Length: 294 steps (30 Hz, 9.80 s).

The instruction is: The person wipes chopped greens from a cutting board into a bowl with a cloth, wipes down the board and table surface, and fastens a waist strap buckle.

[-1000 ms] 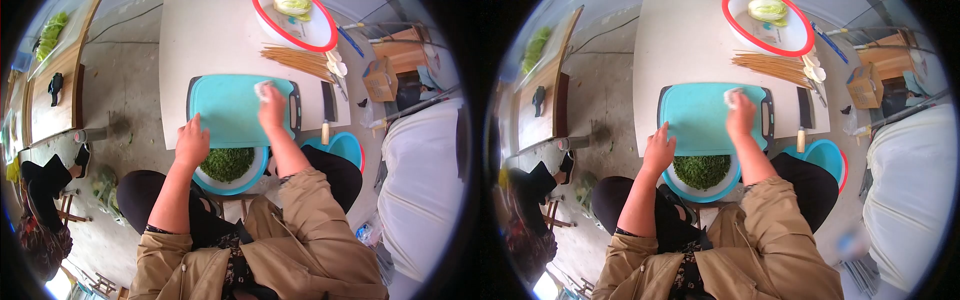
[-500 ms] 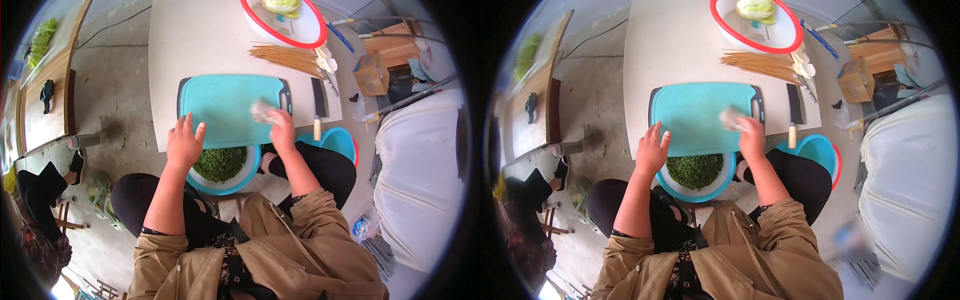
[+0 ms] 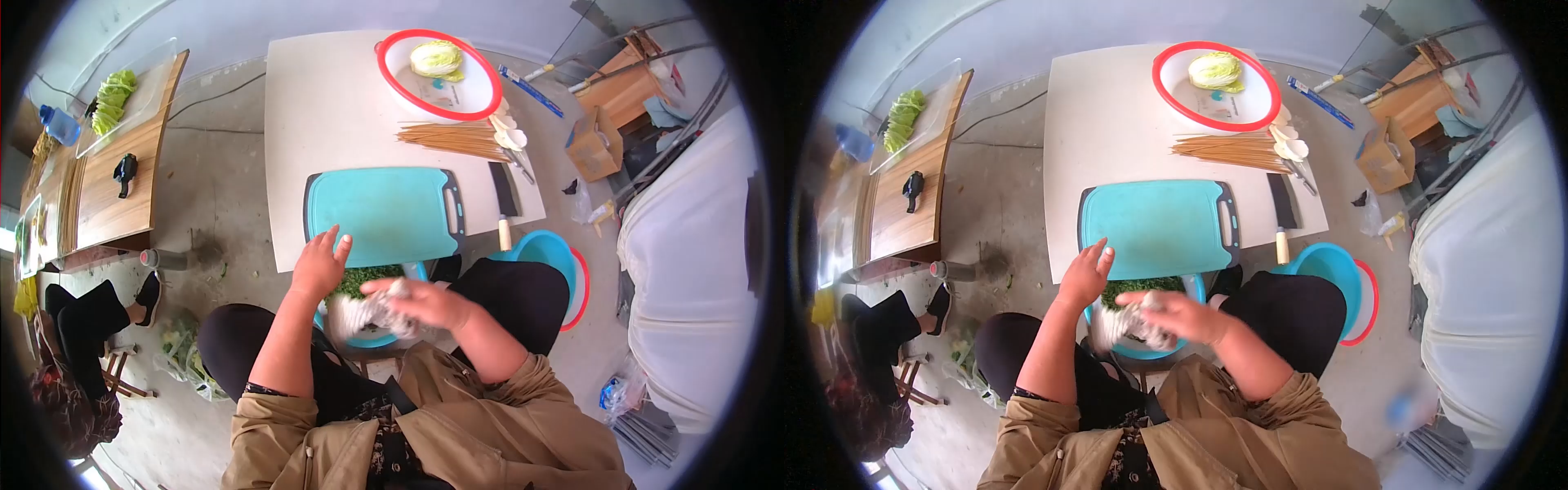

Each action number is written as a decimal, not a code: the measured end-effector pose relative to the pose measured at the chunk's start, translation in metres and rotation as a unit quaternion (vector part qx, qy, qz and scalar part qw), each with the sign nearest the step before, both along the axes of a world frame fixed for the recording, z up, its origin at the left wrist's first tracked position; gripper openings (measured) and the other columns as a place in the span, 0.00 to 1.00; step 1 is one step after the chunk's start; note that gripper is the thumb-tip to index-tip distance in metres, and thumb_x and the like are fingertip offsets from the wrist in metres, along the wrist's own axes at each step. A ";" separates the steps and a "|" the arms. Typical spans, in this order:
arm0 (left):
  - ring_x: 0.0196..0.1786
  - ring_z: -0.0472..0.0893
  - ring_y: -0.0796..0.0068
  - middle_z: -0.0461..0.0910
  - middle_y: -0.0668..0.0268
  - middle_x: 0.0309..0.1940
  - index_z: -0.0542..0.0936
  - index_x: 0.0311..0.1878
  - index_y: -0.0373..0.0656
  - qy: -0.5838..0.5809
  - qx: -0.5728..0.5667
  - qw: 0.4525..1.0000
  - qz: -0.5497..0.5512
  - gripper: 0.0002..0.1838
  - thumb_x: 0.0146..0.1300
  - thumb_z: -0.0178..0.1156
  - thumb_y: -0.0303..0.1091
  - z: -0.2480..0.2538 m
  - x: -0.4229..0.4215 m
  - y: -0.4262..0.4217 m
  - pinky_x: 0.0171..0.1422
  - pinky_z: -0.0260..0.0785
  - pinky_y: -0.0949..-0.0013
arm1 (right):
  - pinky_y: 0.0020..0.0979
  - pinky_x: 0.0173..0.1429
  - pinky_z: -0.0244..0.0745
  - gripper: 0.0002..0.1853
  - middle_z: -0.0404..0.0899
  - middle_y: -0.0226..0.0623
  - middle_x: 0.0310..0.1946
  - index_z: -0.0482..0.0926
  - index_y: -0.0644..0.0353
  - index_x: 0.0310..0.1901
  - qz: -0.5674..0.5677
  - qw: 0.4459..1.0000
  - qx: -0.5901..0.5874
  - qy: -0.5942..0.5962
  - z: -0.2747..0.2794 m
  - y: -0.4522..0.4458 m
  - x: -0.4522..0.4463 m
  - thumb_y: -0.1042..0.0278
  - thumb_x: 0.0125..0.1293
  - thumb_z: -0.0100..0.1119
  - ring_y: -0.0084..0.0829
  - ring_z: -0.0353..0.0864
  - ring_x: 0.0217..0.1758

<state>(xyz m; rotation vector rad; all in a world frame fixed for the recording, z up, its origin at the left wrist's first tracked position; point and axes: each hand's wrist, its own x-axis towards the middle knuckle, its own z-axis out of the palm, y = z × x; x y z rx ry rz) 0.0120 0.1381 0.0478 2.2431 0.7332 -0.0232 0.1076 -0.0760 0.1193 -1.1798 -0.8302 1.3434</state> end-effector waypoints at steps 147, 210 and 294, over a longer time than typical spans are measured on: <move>0.40 0.82 0.60 0.80 0.62 0.32 0.77 0.42 0.43 0.088 0.199 0.882 -0.419 0.13 0.59 0.64 0.39 0.035 0.023 -0.056 0.44 0.73 0.56 | 0.39 0.69 0.61 0.18 0.69 0.46 0.56 0.75 0.69 0.50 -0.694 0.543 -0.065 -0.469 -0.068 -0.062 0.230 0.75 0.57 0.53 0.42 0.69 0.60; 0.41 0.82 0.60 0.81 0.61 0.35 0.78 0.52 0.41 0.139 0.101 0.883 -0.436 0.21 0.59 0.65 0.43 0.034 -0.030 -0.058 0.46 0.72 0.57 | 0.41 0.62 0.72 0.10 0.82 0.38 0.48 0.85 0.55 0.38 -0.048 0.915 0.097 -0.389 -0.157 0.062 0.017 0.74 0.59 0.54 0.42 0.78 0.56; 0.39 0.82 0.66 0.82 0.64 0.32 0.79 0.37 0.44 0.123 0.082 0.907 -0.395 0.07 0.57 0.58 0.34 0.040 0.033 -0.013 0.43 0.70 0.62 | 0.36 0.65 0.71 0.21 0.79 0.44 0.54 0.84 0.60 0.45 -0.358 0.777 -0.013 -0.518 -0.184 0.291 0.253 0.88 0.54 0.47 0.45 0.74 0.64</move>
